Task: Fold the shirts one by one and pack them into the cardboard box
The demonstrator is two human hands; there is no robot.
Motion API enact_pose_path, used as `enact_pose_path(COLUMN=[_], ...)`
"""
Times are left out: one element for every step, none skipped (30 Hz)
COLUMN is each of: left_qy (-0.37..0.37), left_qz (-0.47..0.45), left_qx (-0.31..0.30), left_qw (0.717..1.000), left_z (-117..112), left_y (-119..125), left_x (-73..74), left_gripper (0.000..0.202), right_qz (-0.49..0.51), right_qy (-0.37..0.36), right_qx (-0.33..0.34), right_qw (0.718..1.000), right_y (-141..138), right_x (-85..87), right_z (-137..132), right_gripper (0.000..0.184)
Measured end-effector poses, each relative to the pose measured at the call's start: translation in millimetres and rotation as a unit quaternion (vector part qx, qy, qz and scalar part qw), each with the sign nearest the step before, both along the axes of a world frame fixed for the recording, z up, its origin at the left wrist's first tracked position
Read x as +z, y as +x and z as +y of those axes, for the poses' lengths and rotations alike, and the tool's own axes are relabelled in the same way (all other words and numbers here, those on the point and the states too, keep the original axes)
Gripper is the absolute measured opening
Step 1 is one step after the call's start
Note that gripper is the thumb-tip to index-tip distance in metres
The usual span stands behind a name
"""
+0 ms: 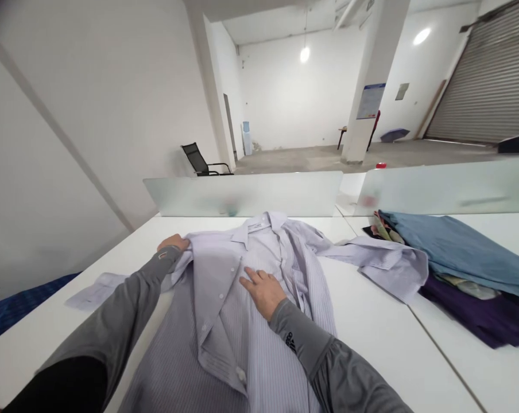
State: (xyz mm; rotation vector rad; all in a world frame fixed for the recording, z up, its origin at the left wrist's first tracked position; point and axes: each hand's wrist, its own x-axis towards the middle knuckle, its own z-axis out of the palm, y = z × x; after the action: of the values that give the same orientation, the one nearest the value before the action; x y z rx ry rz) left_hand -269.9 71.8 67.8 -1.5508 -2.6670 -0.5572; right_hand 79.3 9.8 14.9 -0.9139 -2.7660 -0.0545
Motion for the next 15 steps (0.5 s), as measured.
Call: enact_pose_path(left_qy=[-0.007, -0.005, 0.004, 0.013, 0.018, 0.016, 0.007, -0.005, -0.017, -0.029, -0.041, -0.056, -0.073, -0.089, -0.103], left_qz=[0.013, 0.040, 0.079, 0.122, 0.160, 0.190, 0.203, 0.197, 0.178, 0.152, 0.126, 0.103, 0.086, 0.078, 0.077], left_qx=[0.026, 0.042, 0.041, 0.014, -0.031, -0.087, -0.142, -0.186, -0.212, -0.219, -0.212, -0.199, -0.184, -0.172, -0.166], left_qw=[1.000, 0.998, 0.996, 0.992, 0.986, 0.978, 0.969, 0.963, 0.961, 0.963, 0.968, 0.973, 0.976, 0.978, 0.978], left_z=[0, 0, 0, 3, 6, 10, 15, 20, 25, 29, 32, 35, 38, 41, 45], left_y=[-3, -3, -1, 3, 10, 19, 30, 43, 57, 73, 89, 105, 119, 132, 141], left_x=[-0.2, -0.6, -0.9, -1.0, -1.0, -1.2, -1.9, -3.5, -6.3, -10.2, -15.1, -20.6, -26.2, -31.1, -34.8], left_gripper=[0.030, 0.031, 0.032, 0.033, 0.032, 0.031, 0.030, 0.032, 0.037, 0.044, 0.051, 0.056, 0.058, 0.057, 0.053], right_qz=[-0.002, -0.005, -0.009, -0.012, -0.012, -0.011, -0.009, -0.008, -0.008, -0.008, -0.007, -0.006, -0.004, -0.001, 0.002], right_qy=[-0.005, -0.010, -0.014, -0.017, -0.019, -0.019, -0.019, -0.019, -0.020, -0.021, -0.022, -0.022, -0.022, -0.021, -0.019], right_qx=[0.000, 0.001, 0.002, 0.002, 0.001, -0.001, -0.003, -0.004, -0.002, 0.002, 0.005, 0.008, 0.009, 0.010, 0.010], right_qw=[1.000, 1.000, 1.000, 1.000, 1.000, 1.000, 1.000, 1.000, 1.000, 1.000, 1.000, 1.000, 1.000, 1.000, 1.000], right_y=[3, 5, 7, 9, 9, 9, 9, 8, 8, 7, 7, 8, 8, 8, 8], right_x=[-0.3, -0.6, -0.8, -1.1, -1.4, -1.8, -2.1, -2.3, -2.3, -2.0, -1.5, -1.0, -0.5, -0.2, -0.3], right_z=[1, 1, 1, 2, 2, 2, 3, 3, 3, 3, 3, 3, 3, 3, 4], right_gripper=[0.047, 0.043, 0.041, 0.040, 0.040, 0.040, 0.039, 0.039, 0.038, 0.038, 0.037, 0.036, 0.035, 0.034, 0.033])
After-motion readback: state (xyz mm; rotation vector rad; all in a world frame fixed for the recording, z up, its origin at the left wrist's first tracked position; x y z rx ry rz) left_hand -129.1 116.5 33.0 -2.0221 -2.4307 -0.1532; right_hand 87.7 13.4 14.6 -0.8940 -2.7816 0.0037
